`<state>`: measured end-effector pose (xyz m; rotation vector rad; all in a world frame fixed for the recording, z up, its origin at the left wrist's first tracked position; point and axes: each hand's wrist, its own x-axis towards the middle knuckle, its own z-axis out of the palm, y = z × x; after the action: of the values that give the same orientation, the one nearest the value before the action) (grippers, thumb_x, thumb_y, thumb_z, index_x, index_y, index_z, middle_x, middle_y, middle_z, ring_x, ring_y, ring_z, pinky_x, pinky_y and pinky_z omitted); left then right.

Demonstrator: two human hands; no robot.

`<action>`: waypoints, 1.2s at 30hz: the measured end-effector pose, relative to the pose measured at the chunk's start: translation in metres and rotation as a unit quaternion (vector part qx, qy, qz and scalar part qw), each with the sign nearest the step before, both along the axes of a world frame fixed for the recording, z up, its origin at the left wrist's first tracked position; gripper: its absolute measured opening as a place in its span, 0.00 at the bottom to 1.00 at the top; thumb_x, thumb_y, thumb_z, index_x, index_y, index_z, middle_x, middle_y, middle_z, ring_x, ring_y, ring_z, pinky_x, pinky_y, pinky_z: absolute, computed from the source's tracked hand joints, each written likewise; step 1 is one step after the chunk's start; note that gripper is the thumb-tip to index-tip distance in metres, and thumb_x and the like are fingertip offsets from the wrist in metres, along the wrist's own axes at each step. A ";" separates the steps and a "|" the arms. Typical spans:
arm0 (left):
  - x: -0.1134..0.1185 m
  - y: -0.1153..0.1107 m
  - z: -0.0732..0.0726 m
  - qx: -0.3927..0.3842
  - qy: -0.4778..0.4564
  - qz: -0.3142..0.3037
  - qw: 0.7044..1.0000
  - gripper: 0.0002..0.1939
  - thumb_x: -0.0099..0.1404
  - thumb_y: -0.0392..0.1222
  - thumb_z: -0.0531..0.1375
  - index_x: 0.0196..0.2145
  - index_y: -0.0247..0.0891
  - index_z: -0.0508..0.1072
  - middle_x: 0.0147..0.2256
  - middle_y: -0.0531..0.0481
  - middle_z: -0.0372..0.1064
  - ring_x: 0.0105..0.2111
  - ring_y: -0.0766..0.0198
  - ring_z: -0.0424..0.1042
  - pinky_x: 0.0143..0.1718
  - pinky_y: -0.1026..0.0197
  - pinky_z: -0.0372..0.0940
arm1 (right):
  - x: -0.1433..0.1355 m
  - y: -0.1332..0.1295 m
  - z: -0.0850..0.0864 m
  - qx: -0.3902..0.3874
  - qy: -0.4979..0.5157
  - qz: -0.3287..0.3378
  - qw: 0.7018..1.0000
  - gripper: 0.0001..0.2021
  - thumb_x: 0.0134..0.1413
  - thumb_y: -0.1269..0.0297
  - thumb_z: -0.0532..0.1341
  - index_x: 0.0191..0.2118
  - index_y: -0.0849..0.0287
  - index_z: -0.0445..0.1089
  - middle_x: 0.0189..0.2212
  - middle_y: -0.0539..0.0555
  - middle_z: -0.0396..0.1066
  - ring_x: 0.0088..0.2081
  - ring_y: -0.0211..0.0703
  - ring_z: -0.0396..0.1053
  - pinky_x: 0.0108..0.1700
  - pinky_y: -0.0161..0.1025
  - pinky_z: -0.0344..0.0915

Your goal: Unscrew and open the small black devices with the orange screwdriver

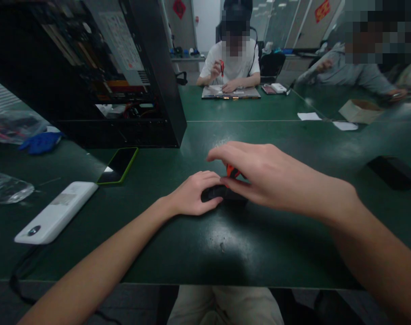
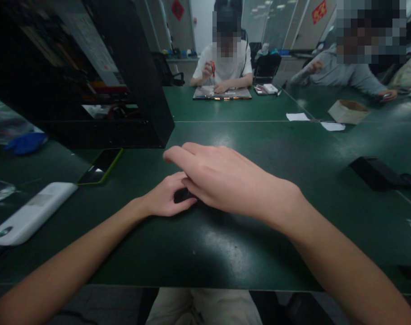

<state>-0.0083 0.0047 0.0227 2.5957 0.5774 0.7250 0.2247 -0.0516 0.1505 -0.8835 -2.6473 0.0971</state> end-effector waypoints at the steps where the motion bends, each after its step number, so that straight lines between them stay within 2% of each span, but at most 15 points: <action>1: 0.000 0.000 0.000 -0.001 -0.004 -0.003 1.000 0.16 0.68 0.42 0.63 0.52 0.38 0.76 0.50 0.41 0.76 0.51 0.49 0.75 0.55 0.47 0.71 | 0.000 -0.003 0.001 -0.016 0.009 0.017 1.000 0.18 0.67 0.74 0.57 0.60 0.61 0.65 0.52 0.60 0.74 0.48 0.48 0.72 0.46 0.41 0.64; 3: 0.000 0.000 0.000 -0.003 -0.012 -0.009 1.000 0.15 0.69 0.42 0.63 0.52 0.38 0.76 0.50 0.41 0.76 0.51 0.50 0.75 0.55 0.47 0.71 | 0.000 -0.005 0.003 -0.044 0.023 0.043 0.998 0.19 0.65 0.76 0.58 0.60 0.61 0.66 0.52 0.59 0.74 0.49 0.46 0.71 0.48 0.40 0.64; 5: 0.000 0.000 0.000 -0.002 -0.012 -0.011 1.000 0.15 0.68 0.42 0.63 0.52 0.38 0.76 0.50 0.42 0.77 0.50 0.50 0.76 0.54 0.47 0.71 | 0.000 -0.004 0.003 -0.053 0.022 0.047 0.997 0.15 0.66 0.74 0.58 0.55 0.60 0.68 0.48 0.56 0.75 0.46 0.45 0.71 0.46 0.39 0.64; 8: 0.001 0.000 0.000 0.001 -0.004 -0.010 1.000 0.16 0.68 0.42 0.63 0.52 0.37 0.76 0.50 0.41 0.77 0.50 0.50 0.76 0.54 0.48 0.70 | 0.000 0.000 0.003 -0.019 0.013 0.011 1.000 0.06 0.68 0.68 0.59 0.46 0.60 0.72 0.39 0.55 0.74 0.39 0.45 0.70 0.40 0.40 0.61; 10: 0.001 0.000 0.002 0.001 -0.002 -0.010 1.000 0.16 0.69 0.42 0.63 0.53 0.37 0.75 0.50 0.41 0.77 0.51 0.50 0.76 0.54 0.48 0.70 | 0.000 0.003 0.002 -0.002 0.017 -0.001 1.000 0.06 0.68 0.68 0.58 0.43 0.62 0.73 0.38 0.55 0.73 0.38 0.45 0.70 0.39 0.40 0.61; 14: 0.001 -0.001 0.003 -0.010 0.013 -0.010 1.000 0.17 0.70 0.43 0.63 0.54 0.38 0.75 0.51 0.41 0.76 0.52 0.49 0.75 0.55 0.48 0.69 | 0.002 0.003 0.004 -0.036 0.037 0.036 0.998 0.10 0.63 0.75 0.58 0.45 0.61 0.75 0.46 0.57 0.73 0.44 0.44 0.71 0.44 0.39 0.63; 17: 0.000 0.000 0.001 0.001 0.011 -0.008 1.000 0.17 0.70 0.43 0.62 0.55 0.38 0.74 0.50 0.42 0.77 0.51 0.49 0.76 0.54 0.48 0.69 | 0.004 -0.002 0.007 -0.062 0.035 0.062 0.995 0.13 0.62 0.78 0.59 0.48 0.60 0.75 0.48 0.56 0.72 0.45 0.43 0.70 0.45 0.38 0.63; 19: 0.000 0.000 0.000 0.006 0.007 -0.010 1.000 0.17 0.70 0.43 0.62 0.55 0.38 0.74 0.50 0.42 0.77 0.52 0.49 0.76 0.54 0.48 0.69 | 0.003 -0.004 0.007 -0.058 0.019 0.052 0.997 0.11 0.64 0.75 0.60 0.48 0.60 0.75 0.46 0.56 0.72 0.43 0.44 0.69 0.43 0.39 0.62; 22: 0.000 0.000 0.000 -0.001 0.004 -0.008 1.000 0.17 0.69 0.43 0.63 0.55 0.38 0.74 0.51 0.42 0.77 0.53 0.49 0.75 0.55 0.47 0.69 | 0.000 -0.003 0.004 -0.028 -0.003 -0.003 1.000 0.07 0.68 0.70 0.60 0.46 0.62 0.75 0.40 0.55 0.71 0.39 0.44 0.68 0.38 0.40 0.59; 24: 0.000 0.000 0.001 -0.007 0.010 -0.008 1.000 0.18 0.69 0.43 0.63 0.55 0.38 0.74 0.53 0.41 0.76 0.54 0.49 0.75 0.57 0.47 0.68 | -0.001 -0.001 0.003 -0.026 -0.001 -0.014 1.000 0.07 0.68 0.71 0.59 0.45 0.62 0.75 0.40 0.55 0.70 0.38 0.43 0.67 0.38 0.40 0.59; 30: 0.000 -0.001 0.001 -0.028 0.025 0.018 0.999 0.19 0.69 0.46 0.64 0.55 0.39 0.74 0.52 0.43 0.77 0.53 0.49 0.75 0.57 0.48 0.67 | 0.006 -0.002 0.009 -0.105 0.028 0.050 0.993 0.12 0.64 0.79 0.59 0.48 0.60 0.74 0.48 0.55 0.71 0.45 0.41 0.69 0.47 0.38 0.63; 33: 0.000 -0.002 0.000 -0.030 0.027 0.044 0.998 0.22 0.66 0.46 0.66 0.56 0.40 0.73 0.54 0.44 0.76 0.55 0.48 0.74 0.58 0.47 0.64 | 0.009 -0.001 0.010 -0.092 0.011 0.034 0.995 0.08 0.66 0.73 0.62 0.48 0.58 0.74 0.46 0.55 0.72 0.44 0.43 0.70 0.45 0.39 0.64; 36: 0.000 0.000 0.000 -0.046 0.038 0.052 0.997 0.22 0.66 0.46 0.68 0.56 0.41 0.74 0.53 0.46 0.77 0.54 0.49 0.75 0.57 0.47 0.63 | 0.011 0.003 0.007 -0.045 -0.005 -0.008 0.999 0.06 0.68 0.65 0.62 0.46 0.60 0.74 0.41 0.55 0.73 0.40 0.45 0.70 0.41 0.41 0.62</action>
<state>-0.0086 0.0049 0.0231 2.5316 0.7562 0.6187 0.2354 -0.0482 0.1572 -0.9350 -2.6638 0.2087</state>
